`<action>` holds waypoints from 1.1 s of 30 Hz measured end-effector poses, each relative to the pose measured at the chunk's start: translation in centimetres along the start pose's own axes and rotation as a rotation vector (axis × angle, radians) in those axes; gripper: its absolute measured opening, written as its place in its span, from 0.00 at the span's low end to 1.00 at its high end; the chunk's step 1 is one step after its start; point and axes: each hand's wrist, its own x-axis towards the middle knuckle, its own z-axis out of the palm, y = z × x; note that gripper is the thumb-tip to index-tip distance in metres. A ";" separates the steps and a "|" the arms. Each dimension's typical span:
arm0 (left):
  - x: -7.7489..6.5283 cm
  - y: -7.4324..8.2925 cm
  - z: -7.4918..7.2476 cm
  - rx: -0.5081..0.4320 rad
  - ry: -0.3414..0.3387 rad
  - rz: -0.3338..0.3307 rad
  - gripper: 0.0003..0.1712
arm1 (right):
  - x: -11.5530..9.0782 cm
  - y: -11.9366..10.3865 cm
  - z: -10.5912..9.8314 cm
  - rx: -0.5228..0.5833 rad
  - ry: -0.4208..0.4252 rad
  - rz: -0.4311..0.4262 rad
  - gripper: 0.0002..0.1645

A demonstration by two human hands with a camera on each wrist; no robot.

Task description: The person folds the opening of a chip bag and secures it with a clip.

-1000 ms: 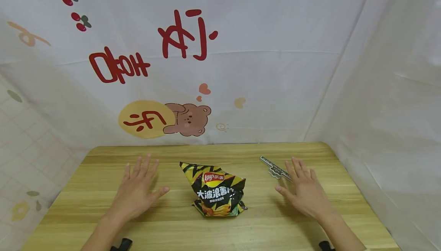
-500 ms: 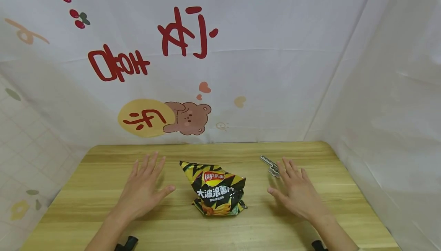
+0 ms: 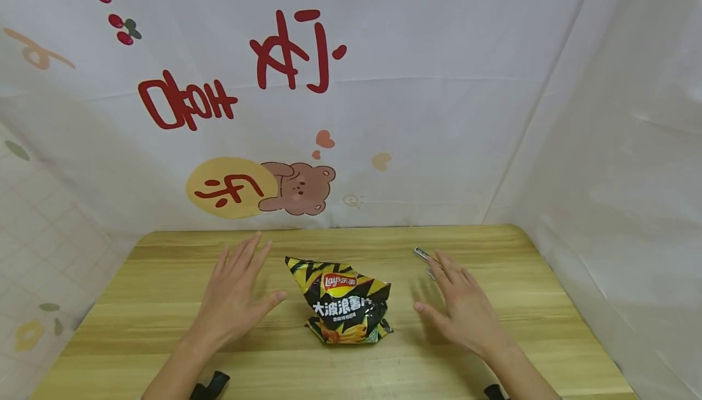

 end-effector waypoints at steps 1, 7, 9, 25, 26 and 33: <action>0.1 0.1 -0.1 -0.006 0.010 0.005 0.56 | 0.0 -0.1 0.0 0.006 0.011 -0.005 0.59; 0.8 1.0 -0.1 -0.039 0.052 0.026 0.56 | 0.5 -1.0 0.0 0.049 0.049 -0.010 0.59; 1.0 1.3 0.0 -0.050 0.063 0.030 0.56 | 0.7 -1.4 0.0 0.072 0.060 -0.005 0.58; 3.0 3.4 0.6 -0.164 0.312 0.243 0.44 | 2.1 -4.3 0.2 0.253 0.139 0.051 0.57; 3.2 3.5 0.6 -0.168 0.316 0.249 0.44 | 2.1 -4.4 0.2 0.258 0.139 0.055 0.56; 3.7 4.2 0.9 -0.195 0.341 0.292 0.40 | 2.5 -5.3 0.9 0.291 0.147 0.061 0.54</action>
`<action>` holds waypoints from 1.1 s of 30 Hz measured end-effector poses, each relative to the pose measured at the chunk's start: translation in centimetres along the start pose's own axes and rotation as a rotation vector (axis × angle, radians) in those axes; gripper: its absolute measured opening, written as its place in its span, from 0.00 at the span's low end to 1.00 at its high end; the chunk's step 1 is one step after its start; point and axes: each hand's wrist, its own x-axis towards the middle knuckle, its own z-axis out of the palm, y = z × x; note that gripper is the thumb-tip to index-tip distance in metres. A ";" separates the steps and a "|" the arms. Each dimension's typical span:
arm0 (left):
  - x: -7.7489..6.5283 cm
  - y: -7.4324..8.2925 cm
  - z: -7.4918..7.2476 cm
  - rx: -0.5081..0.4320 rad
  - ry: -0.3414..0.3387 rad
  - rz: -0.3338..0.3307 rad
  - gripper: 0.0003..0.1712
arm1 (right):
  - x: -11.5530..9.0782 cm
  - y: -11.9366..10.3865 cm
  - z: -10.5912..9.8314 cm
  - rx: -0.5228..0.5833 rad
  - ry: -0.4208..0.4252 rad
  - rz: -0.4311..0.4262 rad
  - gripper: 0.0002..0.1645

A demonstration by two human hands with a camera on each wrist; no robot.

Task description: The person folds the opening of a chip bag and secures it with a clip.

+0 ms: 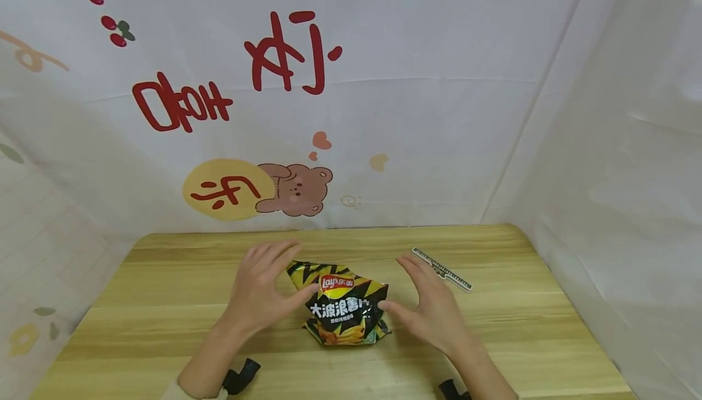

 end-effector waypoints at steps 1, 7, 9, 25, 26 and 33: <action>0.1 0.1 0.1 -0.002 0.001 0.004 0.39 | 0.0 -0.1 0.2 0.005 0.003 -0.003 0.53; 0.7 0.8 0.4 -0.023 0.021 0.022 0.34 | 0.3 -0.6 0.8 0.021 0.015 -0.026 0.49; 0.9 0.9 0.5 -0.038 0.030 0.035 0.32 | 0.4 -0.8 1.0 0.029 0.013 -0.034 0.46; 2.0 2.1 1.1 -0.084 -0.121 0.014 0.31 | 0.8 -1.5 1.6 0.070 0.000 -0.069 0.30; 2.1 2.2 1.1 -0.088 -0.124 0.013 0.30 | 0.8 -1.6 1.6 0.071 -0.001 -0.064 0.29; 2.4 2.6 1.3 -0.133 -0.140 0.026 0.24 | 1.1 -2.0 1.7 0.119 0.002 -0.046 0.22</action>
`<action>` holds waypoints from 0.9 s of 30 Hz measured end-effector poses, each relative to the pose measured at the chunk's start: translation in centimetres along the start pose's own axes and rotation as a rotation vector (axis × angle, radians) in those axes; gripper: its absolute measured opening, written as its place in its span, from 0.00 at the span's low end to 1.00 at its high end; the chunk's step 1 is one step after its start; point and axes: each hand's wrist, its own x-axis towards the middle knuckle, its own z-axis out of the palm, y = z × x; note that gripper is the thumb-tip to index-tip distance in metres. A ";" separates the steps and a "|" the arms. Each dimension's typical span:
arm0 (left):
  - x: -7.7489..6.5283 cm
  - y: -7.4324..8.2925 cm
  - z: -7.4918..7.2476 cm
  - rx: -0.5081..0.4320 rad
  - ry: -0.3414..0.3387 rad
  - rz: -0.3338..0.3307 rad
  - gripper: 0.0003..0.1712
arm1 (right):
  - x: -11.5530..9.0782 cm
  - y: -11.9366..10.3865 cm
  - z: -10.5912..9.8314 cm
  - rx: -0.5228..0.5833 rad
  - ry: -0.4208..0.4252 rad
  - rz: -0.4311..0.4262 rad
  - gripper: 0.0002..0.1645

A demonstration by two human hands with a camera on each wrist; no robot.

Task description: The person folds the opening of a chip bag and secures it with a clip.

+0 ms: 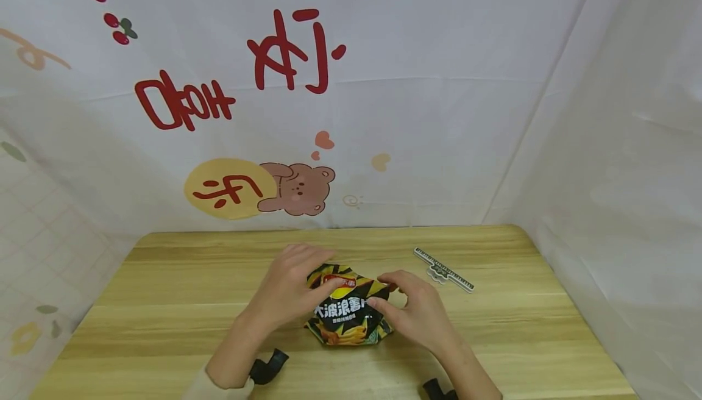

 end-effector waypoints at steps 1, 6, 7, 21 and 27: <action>0.1 0.1 0.0 -0.005 -0.001 0.000 0.24 | 0.0 0.0 0.0 0.008 0.000 0.001 0.22; 0.2 0.3 0.2 -0.028 0.009 -0.005 0.21 | 0.0 -0.2 0.1 0.032 -0.006 0.026 0.19; 0.3 0.4 0.3 -0.033 0.012 -0.006 0.20 | 0.0 -0.2 0.1 0.035 -0.005 0.030 0.19; 0.1 0.3 1.0 -0.057 0.072 0.016 0.14 | -0.1 -0.3 0.4 0.073 0.033 0.028 0.16; -0.1 0.2 1.2 -0.063 0.096 0.035 0.13 | -0.2 -0.4 0.4 0.097 0.044 0.047 0.13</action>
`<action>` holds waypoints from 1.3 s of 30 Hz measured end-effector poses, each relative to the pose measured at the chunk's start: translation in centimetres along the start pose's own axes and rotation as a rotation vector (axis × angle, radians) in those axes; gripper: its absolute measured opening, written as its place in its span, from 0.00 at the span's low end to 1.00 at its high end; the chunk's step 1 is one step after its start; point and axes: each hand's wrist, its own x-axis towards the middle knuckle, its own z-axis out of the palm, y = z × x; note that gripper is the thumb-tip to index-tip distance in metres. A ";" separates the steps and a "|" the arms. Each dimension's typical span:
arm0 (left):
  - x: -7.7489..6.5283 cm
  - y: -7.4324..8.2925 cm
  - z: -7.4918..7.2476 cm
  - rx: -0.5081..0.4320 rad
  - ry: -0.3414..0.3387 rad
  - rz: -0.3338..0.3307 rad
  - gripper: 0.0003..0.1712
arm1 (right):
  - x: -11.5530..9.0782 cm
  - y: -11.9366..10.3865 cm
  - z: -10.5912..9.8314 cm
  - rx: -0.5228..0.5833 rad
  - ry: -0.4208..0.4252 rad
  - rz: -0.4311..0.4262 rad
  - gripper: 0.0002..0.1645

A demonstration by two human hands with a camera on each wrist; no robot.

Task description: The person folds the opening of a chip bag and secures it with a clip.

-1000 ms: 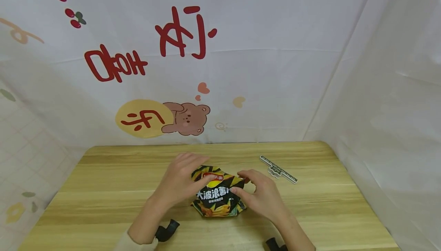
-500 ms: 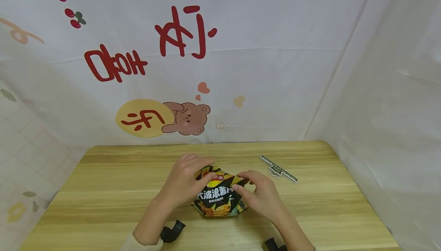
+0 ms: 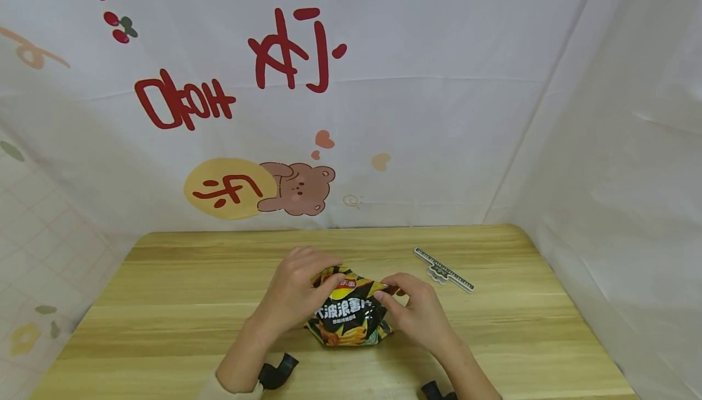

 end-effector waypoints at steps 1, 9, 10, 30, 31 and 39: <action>0.0 0.0 0.0 -0.001 0.000 0.001 0.13 | 0.0 0.0 0.0 0.004 0.000 0.001 0.13; 0.0 0.1 0.0 -0.012 -0.002 -0.012 0.12 | 0.0 0.0 0.1 0.022 -0.013 0.013 0.13; 0.1 0.1 0.0 -0.014 -0.001 -0.011 0.12 | 0.0 0.0 0.1 0.023 -0.015 0.021 0.13; 0.3 -0.1 0.0 -0.059 0.009 -0.032 0.05 | 0.1 0.6 -0.4 0.089 0.002 0.039 0.10; 0.2 -0.2 0.0 -0.058 0.010 -0.031 0.05 | 0.1 0.6 -0.4 0.091 0.001 0.042 0.10; 0.1 -0.3 0.0 -0.057 0.014 -0.031 0.04 | 0.0 0.8 -0.3 0.086 0.001 0.038 0.11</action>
